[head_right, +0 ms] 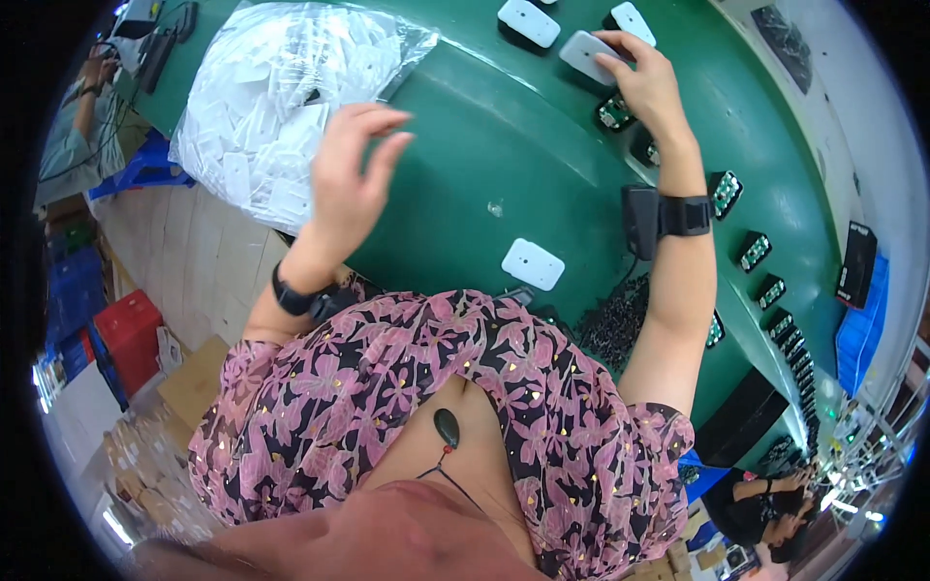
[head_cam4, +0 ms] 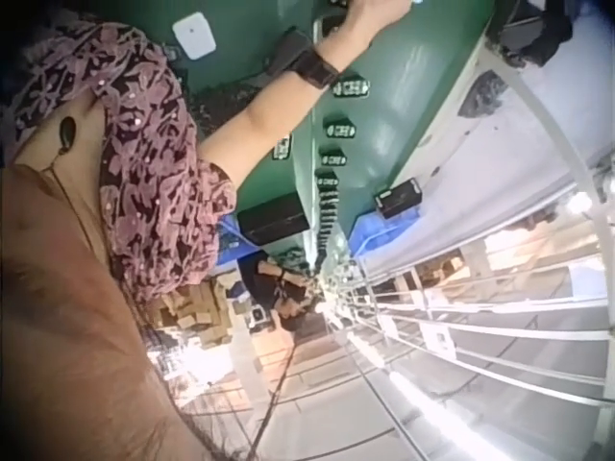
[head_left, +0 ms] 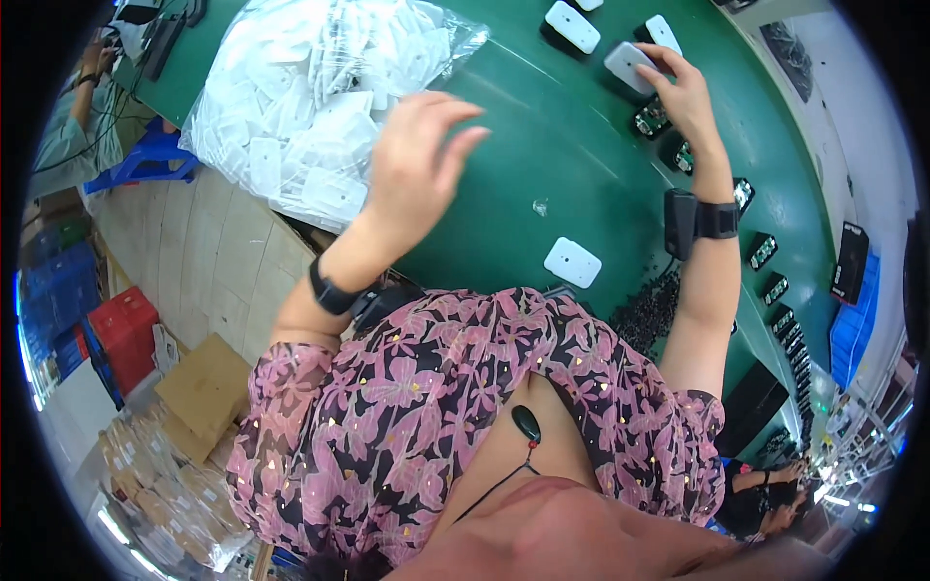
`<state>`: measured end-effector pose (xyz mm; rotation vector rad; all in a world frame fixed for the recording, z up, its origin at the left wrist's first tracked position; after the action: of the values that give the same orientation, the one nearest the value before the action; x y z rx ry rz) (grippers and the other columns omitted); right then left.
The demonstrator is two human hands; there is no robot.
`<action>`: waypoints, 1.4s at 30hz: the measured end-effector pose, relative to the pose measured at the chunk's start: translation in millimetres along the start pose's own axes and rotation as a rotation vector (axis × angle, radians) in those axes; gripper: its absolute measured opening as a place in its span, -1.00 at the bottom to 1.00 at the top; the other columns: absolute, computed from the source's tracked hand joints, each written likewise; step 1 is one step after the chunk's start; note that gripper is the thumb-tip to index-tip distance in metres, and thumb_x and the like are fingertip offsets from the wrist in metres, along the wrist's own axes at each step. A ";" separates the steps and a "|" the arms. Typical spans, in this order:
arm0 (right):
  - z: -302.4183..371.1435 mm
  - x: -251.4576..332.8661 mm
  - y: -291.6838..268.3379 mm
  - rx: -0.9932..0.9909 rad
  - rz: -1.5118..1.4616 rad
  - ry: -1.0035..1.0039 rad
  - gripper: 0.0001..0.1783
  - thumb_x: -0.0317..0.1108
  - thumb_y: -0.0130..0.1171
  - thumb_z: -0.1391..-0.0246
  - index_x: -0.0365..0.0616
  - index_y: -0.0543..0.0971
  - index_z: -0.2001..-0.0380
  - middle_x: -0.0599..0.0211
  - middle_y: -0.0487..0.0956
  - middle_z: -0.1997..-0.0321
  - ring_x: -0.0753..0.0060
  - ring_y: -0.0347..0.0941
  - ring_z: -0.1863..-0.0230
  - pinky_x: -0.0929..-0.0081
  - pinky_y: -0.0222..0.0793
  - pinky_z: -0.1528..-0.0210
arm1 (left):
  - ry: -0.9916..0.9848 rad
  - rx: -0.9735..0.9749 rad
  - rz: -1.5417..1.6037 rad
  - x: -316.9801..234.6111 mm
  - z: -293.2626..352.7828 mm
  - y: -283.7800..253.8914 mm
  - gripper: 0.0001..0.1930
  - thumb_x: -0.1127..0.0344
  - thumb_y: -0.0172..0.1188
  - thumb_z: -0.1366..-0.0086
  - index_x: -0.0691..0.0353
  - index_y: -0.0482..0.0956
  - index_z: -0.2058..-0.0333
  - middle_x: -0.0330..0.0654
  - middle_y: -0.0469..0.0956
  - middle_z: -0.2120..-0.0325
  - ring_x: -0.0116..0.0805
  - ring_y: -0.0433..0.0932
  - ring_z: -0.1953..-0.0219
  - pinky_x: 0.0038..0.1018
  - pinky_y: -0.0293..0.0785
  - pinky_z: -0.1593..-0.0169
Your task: Assembling small electronic device housings by fitting together plastic covers and internal components.
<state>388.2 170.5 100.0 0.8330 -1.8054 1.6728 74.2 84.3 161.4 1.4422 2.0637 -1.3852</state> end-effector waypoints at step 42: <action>259.7 37.0 -4.8 -0.169 0.526 0.204 -0.79 -0.36 0.27 0.04 -0.19 0.44 0.45 0.25 0.43 0.39 0.16 0.41 0.31 0.28 0.34 0.27 | -0.379 0.434 0.528 23.1 24.2 75.3 -0.74 0.32 -0.05 -0.45 0.24 0.44 -0.03 -0.14 0.62 0.47 -0.54 0.51 0.60 -0.62 0.42 0.54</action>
<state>373.3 -91.3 108.1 0.1053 -2.0951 1.7953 119.3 81.7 92.6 1.5690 1.0883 -1.7489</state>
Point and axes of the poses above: each hand's wrist, its own z-axis away from the middle knuckle, its own y-axis out of the palm, x = y × z, the point moved 10 cm from there along -z, towards the middle knuckle
